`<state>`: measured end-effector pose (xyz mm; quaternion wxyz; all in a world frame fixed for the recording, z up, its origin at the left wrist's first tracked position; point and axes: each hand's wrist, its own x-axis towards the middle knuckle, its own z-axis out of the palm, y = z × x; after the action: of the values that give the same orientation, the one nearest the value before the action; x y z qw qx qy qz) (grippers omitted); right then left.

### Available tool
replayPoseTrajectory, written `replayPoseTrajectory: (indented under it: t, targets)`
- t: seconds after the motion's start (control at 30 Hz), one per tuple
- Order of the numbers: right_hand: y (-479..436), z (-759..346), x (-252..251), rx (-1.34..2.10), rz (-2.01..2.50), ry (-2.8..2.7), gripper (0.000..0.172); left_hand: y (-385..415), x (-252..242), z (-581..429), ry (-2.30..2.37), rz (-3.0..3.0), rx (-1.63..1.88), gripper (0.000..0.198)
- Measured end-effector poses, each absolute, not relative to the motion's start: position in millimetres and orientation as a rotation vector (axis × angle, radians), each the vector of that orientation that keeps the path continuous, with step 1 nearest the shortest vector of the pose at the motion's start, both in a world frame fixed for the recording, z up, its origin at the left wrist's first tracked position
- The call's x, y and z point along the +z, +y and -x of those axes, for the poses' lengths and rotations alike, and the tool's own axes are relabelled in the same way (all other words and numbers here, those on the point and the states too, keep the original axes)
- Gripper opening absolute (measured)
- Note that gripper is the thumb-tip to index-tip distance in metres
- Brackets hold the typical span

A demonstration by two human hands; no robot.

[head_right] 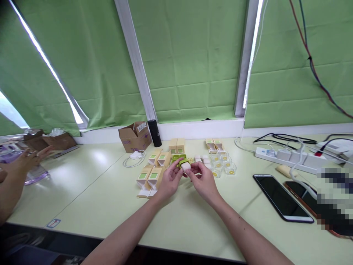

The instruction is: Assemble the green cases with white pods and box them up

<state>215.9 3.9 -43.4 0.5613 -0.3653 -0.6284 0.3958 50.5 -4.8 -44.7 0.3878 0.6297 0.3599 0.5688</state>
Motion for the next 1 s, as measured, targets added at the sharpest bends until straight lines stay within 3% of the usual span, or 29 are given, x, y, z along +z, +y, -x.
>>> replayPoseTrajectory:
  t: [0.17,0.37,1.0]
  targets:
    - [-1.1,-222.6,-41.1,0.424,0.882,-1.706,0.043,1.2,-42.9,-47.6,0.825,-1.428,1.39,0.066]
    - [-0.1,-224.9,-46.9,0.088,0.833,-1.894,0.037,0.0,-41.7,-51.1,0.772,-1.42,1.349,0.059]
    - [5.8,-222.9,-56.4,0.045,0.787,-1.97,0.038,-6.6,-39.5,-50.7,0.672,-1.339,1.266,0.054]
